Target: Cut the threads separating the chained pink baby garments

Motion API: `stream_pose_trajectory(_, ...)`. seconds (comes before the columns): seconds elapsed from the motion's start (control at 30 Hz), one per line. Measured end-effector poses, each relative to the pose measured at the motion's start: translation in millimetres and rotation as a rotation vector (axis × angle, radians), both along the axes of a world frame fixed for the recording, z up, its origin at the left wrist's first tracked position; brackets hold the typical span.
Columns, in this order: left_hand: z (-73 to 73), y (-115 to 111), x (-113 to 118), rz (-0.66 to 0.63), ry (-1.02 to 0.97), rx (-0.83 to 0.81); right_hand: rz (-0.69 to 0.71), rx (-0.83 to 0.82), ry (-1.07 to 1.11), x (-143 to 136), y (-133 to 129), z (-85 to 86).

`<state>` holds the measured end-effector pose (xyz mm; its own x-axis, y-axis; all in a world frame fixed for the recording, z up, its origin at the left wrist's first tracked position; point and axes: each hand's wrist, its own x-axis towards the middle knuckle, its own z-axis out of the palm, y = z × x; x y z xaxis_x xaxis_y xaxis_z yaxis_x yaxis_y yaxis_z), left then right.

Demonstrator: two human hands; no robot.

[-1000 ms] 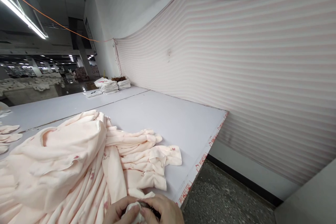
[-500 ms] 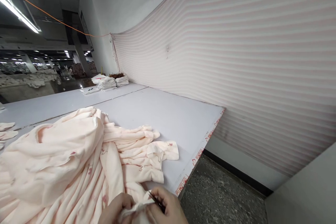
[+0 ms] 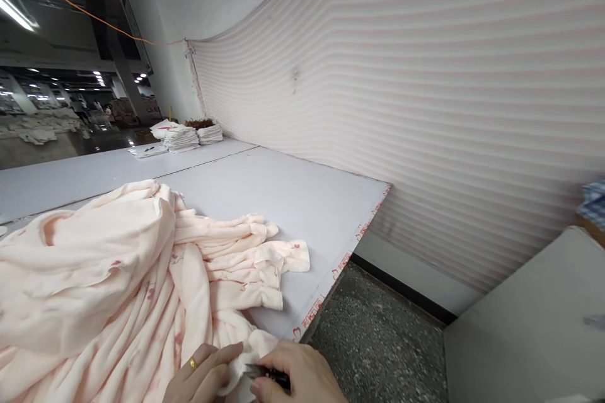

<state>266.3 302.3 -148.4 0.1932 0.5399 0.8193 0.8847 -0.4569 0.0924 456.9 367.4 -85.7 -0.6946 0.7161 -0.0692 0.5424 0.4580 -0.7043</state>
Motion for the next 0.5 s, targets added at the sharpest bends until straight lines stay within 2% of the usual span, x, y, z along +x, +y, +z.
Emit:
stream_pose_trajectory(0.23,-19.4,-0.4,-4.4,-0.015,-0.113,-0.077,-0.047,-0.018,0.01,-0.7,-1.0,-1.3)
stream_pose_trajectory(0.5,-14.5,-0.3,-16.8,-0.14,-0.036,-0.174,-0.006,0.081,-0.102,-6.9,-2.2,2.6)
